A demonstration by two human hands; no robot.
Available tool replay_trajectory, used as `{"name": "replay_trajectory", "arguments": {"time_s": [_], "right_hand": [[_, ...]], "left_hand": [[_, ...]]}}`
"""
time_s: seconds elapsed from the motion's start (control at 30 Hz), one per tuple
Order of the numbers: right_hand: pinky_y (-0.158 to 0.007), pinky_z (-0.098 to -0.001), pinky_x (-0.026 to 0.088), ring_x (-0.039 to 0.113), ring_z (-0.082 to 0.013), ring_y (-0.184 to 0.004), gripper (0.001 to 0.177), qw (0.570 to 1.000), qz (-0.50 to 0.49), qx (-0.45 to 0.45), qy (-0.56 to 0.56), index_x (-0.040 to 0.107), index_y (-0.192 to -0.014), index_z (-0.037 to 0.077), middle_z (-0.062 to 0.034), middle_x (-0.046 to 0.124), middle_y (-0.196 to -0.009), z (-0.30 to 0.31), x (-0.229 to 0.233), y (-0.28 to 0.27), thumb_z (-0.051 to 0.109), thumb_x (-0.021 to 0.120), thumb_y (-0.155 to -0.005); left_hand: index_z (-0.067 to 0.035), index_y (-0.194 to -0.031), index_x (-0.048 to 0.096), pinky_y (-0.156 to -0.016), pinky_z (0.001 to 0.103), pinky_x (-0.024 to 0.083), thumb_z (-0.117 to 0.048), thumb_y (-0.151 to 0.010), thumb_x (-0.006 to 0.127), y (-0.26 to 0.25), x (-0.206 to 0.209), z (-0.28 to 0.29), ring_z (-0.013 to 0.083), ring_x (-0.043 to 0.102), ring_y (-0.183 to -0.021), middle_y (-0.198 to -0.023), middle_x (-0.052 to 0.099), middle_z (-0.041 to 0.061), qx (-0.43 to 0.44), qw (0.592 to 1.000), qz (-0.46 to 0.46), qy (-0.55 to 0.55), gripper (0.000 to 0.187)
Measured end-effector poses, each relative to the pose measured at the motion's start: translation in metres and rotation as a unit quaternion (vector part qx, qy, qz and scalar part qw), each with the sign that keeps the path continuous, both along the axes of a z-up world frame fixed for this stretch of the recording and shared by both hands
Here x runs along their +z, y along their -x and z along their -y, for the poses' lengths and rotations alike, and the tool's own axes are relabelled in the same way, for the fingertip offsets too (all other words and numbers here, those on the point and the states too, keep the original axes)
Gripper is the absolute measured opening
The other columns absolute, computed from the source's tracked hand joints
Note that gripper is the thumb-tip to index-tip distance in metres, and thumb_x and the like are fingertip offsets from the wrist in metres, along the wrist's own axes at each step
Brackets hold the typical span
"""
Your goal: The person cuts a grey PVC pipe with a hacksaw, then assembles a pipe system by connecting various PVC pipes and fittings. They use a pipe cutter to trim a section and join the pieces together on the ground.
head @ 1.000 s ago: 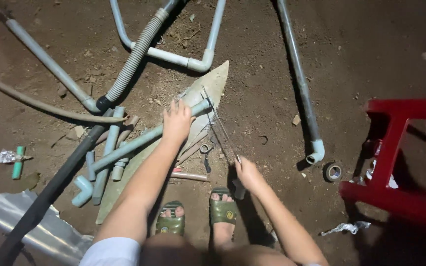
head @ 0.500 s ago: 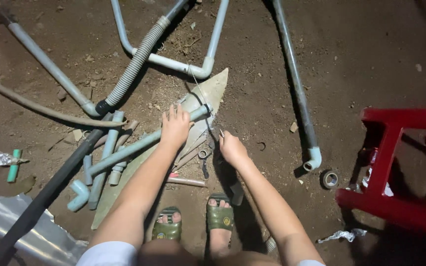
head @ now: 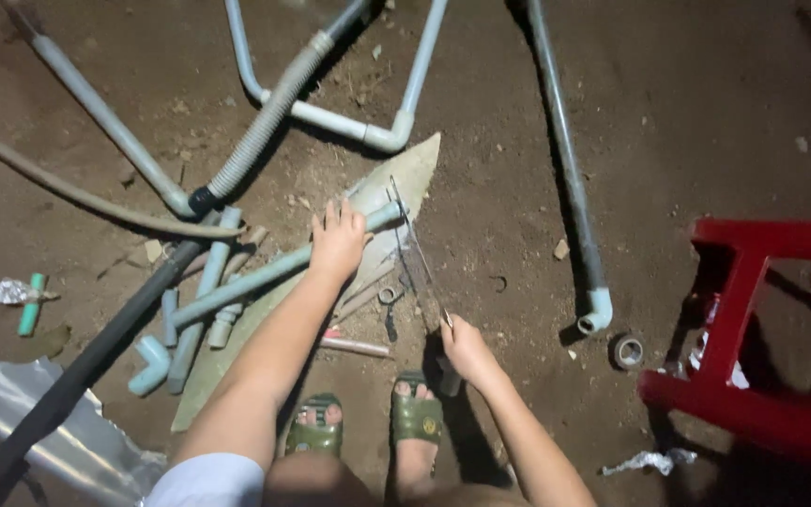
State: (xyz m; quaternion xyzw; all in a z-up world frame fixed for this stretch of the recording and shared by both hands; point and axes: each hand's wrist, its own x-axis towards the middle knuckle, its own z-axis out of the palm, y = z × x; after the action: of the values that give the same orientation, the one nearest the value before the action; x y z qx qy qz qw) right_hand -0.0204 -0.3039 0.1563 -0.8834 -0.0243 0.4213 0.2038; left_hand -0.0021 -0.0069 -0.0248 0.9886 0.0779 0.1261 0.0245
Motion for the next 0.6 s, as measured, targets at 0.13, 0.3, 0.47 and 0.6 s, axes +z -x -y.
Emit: {"name": "replay_trajectory", "arguments": {"time_s": [0.13,0.3,0.47,0.6], "right_hand": [[-0.101,-0.0634,0.057,0.071,-0.0487,-0.119,0.045,0.999,0.028,0.02,-0.03,0.072,-0.118,0.002,-0.0313,0.077,-0.112,-0.029,-0.028,-0.04,0.037,0.045,-0.112],[-0.098,-0.0615,0.058,0.073,-0.0479,-0.114,0.042,0.997,0.064,0.046,-0.005,0.07,-0.117,0.003,-0.0308,0.077,-0.109,-0.082,-0.045,-0.084,0.034,0.044,-0.109],[-0.097,-0.0618,0.058,0.074,-0.0494,-0.113,0.043,0.998,0.056,0.027,0.006,0.069,-0.118,0.002,-0.0337,0.077,-0.108,-0.051,-0.036,-0.047,0.034,0.042,-0.111],[-0.1,-0.0633,0.057,0.072,-0.0502,-0.115,0.04,0.999,0.019,0.009,0.037,0.069,-0.12,0.003,-0.0347,0.076,-0.11,-0.011,-0.008,0.0,0.034,0.045,-0.111]], "left_hand": [[-0.004,-0.125,0.063,-0.101,0.075,0.048,-0.052,-0.093,0.074,0.0,0.011,0.004,0.053,0.059,-0.134,-0.147,0.063,0.027,0.008,1.0,0.007,-0.022,0.059],[-0.004,-0.124,0.063,-0.101,0.074,0.049,-0.053,-0.096,0.072,-0.001,0.009,0.0,0.0522,0.061,-0.133,-0.147,0.063,0.027,0.002,1.0,-0.005,0.0,0.058],[-0.003,-0.122,0.064,-0.103,0.074,0.047,-0.052,-0.097,0.072,0.001,0.007,0.001,0.052,0.059,-0.135,-0.15,0.062,0.026,-0.001,0.999,-0.026,0.031,0.055],[-0.003,-0.124,0.062,-0.103,0.075,0.047,-0.052,-0.098,0.071,-0.001,0.0,0.0,0.0524,0.058,-0.137,-0.152,0.06,0.027,-0.001,0.999,-0.026,0.036,0.056]]}}
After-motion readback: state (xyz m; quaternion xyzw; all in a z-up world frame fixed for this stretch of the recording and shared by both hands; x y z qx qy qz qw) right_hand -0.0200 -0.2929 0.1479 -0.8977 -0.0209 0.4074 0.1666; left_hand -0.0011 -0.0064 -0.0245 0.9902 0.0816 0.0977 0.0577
